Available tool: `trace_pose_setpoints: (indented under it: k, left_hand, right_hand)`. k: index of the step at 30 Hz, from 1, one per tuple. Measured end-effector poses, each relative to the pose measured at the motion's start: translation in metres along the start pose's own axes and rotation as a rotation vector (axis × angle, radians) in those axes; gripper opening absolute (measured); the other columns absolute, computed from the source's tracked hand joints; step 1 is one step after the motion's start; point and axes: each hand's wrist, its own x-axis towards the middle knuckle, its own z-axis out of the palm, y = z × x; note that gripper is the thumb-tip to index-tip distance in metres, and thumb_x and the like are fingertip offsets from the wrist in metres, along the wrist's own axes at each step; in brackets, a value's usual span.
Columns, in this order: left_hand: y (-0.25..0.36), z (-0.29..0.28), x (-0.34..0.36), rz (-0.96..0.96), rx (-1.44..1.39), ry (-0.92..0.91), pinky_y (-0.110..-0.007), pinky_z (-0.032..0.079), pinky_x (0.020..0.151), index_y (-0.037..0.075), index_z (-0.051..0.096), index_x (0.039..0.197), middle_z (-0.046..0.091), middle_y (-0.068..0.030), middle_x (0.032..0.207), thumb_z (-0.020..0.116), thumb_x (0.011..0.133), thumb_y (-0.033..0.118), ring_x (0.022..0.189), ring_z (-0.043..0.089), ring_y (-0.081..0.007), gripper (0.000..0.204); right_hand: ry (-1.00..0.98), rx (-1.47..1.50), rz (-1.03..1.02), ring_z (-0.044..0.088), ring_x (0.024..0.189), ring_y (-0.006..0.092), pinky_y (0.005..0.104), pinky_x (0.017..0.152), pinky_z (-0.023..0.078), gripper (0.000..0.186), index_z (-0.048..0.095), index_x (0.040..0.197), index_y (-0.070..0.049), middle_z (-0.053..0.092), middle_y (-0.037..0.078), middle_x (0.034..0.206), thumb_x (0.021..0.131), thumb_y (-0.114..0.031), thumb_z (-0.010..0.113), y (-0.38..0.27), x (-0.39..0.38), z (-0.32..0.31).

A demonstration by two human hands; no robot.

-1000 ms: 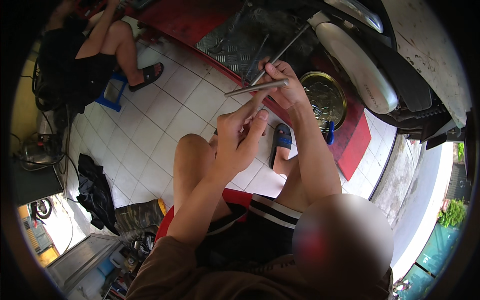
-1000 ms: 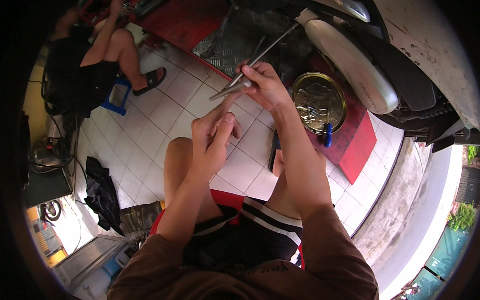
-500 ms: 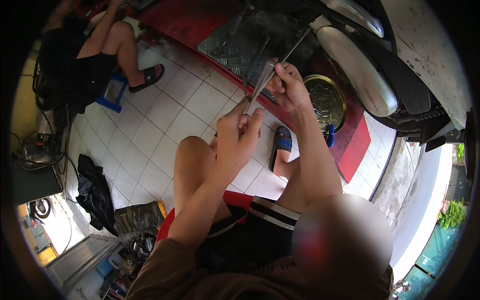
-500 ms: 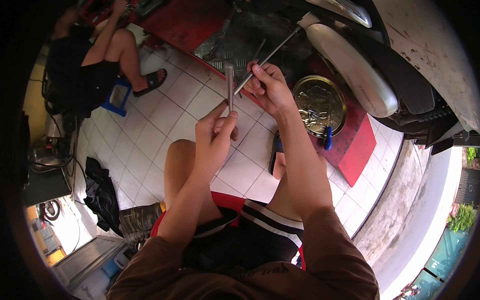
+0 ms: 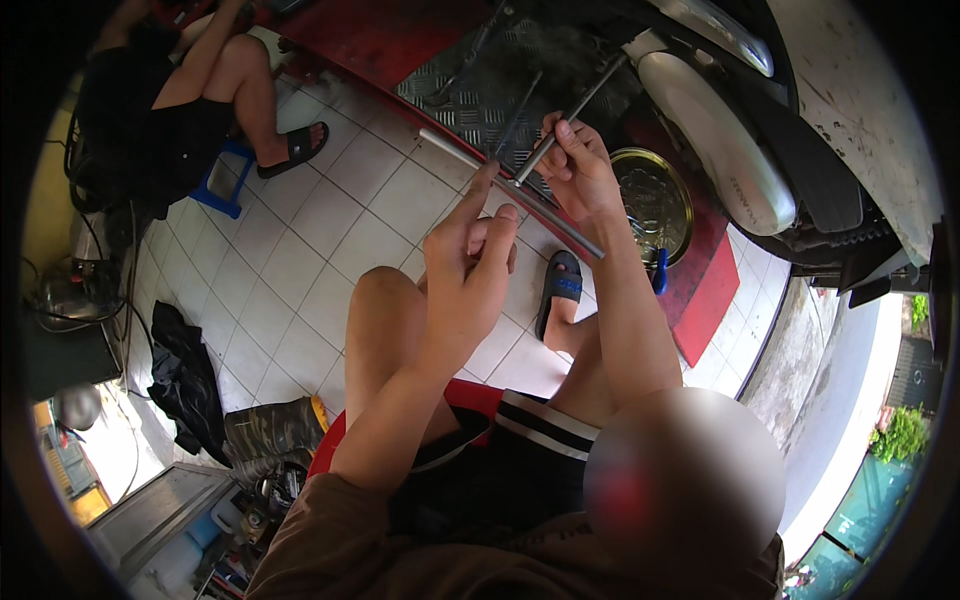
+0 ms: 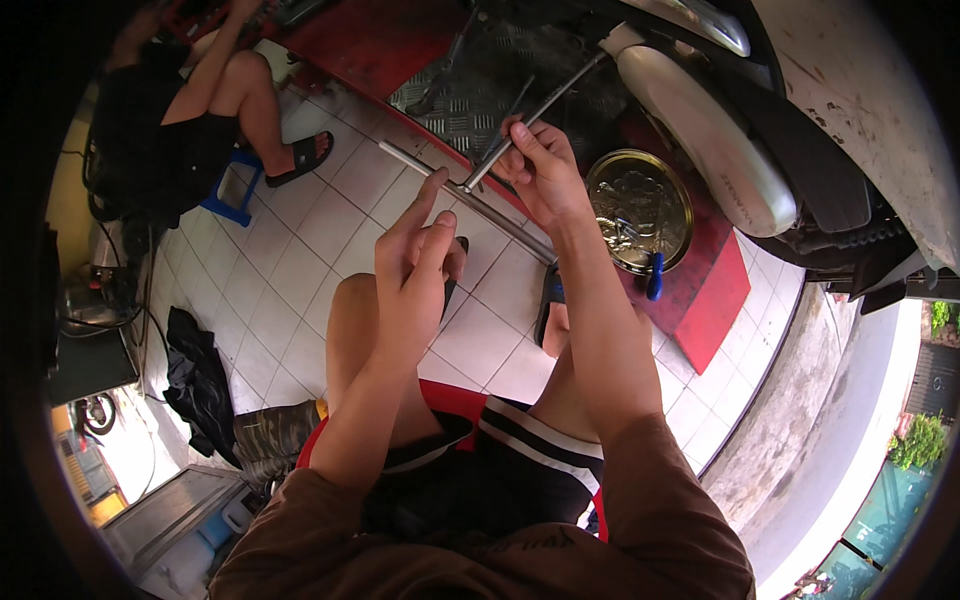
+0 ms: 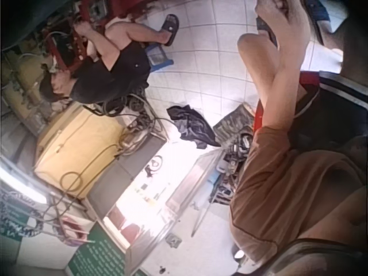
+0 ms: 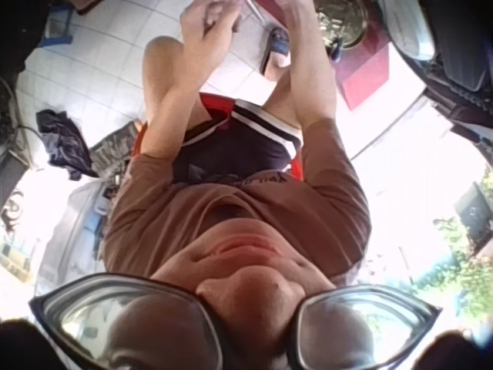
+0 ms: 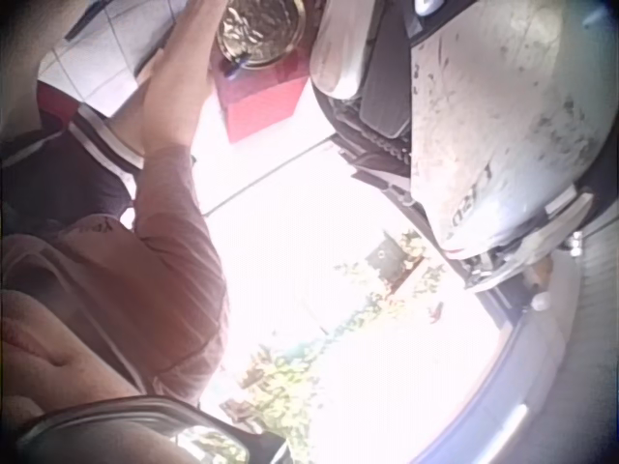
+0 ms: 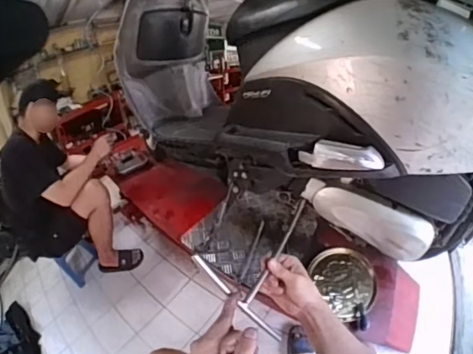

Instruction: The person uses a T-handle wrench to loosen and tighten bolts on the underside of a white motorcycle. They repeatedly adjust the tool and reposition their hands to access different fasteners while sitting on a stool in a workshop.

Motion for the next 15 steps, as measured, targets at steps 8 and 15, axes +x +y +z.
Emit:
trace_pose_setpoints:
  k: [8, 15]
  left_hand:
    - [0.005, 0.0, 0.002, -0.031, -0.051, -0.07, -0.022, 0.033, 0.049, -0.009, 0.04, 0.135, 0.041, 0.0018, 0.055, 0.05, 0.095, 0.023, 0.05, 0.041, -0.0076, 0.053]
    - [0.016, -0.005, -0.005, -0.15, -0.12, -0.185, -0.021, 0.029, 0.045, -0.009, 0.045, 0.131, 0.042, 0.0021, 0.053, 0.049, 0.096, 0.026, 0.046, 0.038, -0.0047, 0.05]
  right_hand:
    - [0.052, -0.032, -0.019, 0.033, 0.049, 0.0068, 0.0244, 0.052, 0.027, 0.023, 0.055, 0.09, -0.001, 0.041, -0.002, 0.055, 0.093, -0.024, 0.058, 0.0, 0.003, -0.003]
    - [0.077, -0.018, -0.037, 0.03, 0.047, 0.0039, 0.021, 0.05, 0.026, 0.024, 0.053, 0.095, 0.0, 0.039, -0.005, 0.055, 0.094, -0.023, 0.057, -0.002, 0.001, 0.0]
